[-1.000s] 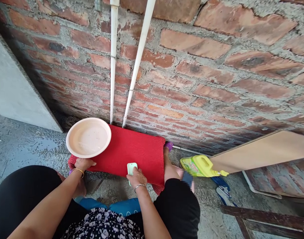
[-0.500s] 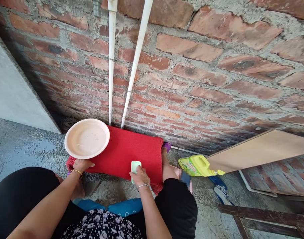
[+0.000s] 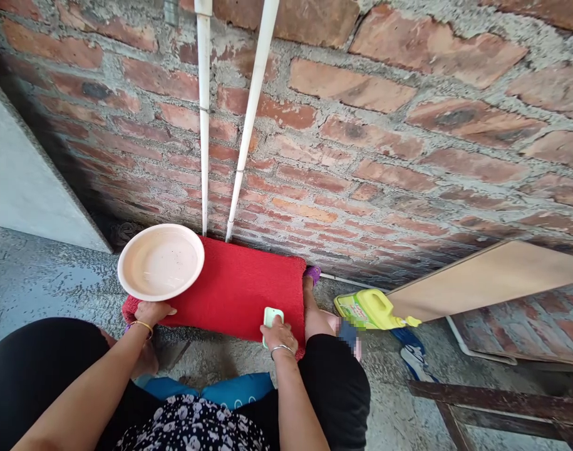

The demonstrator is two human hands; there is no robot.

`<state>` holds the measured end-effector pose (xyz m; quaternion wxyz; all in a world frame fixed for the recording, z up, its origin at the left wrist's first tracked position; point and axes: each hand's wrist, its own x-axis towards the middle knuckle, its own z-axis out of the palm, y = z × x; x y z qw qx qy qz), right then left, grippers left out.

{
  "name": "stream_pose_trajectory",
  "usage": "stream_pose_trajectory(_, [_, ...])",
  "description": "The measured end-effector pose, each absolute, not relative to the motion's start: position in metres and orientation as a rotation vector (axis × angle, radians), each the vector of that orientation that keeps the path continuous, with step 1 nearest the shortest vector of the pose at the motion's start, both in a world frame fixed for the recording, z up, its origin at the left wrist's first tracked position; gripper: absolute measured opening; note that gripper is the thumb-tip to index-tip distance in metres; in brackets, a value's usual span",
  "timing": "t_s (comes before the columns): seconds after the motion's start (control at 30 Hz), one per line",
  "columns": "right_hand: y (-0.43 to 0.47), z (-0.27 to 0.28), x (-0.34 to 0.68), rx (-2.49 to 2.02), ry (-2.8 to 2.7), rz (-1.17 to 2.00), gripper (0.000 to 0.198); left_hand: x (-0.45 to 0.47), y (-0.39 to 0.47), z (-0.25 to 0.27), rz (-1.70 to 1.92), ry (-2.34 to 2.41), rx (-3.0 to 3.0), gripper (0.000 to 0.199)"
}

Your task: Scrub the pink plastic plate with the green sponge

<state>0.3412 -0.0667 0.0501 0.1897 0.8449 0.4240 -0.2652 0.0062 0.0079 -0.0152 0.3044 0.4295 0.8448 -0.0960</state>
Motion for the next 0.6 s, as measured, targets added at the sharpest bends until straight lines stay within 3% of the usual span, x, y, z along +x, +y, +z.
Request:
stream_pose_trajectory(0.17, [-0.069,0.060,0.355,2.452,1.128,-0.720,0.046,0.008,0.009,-0.005,-0.358,2.200,1.083,0.083])
stream_pose_trajectory(0.47, [-0.054,0.036,0.220,2.056,1.949,-0.697,0.034,0.003,0.009,-0.031,-0.298,2.267,1.120,0.084])
stream_pose_trajectory(0.6, [-0.047,0.031,0.205,2.002,2.003,-0.701,0.036,0.004,0.009,-0.032,-0.317,2.258,1.098,0.083])
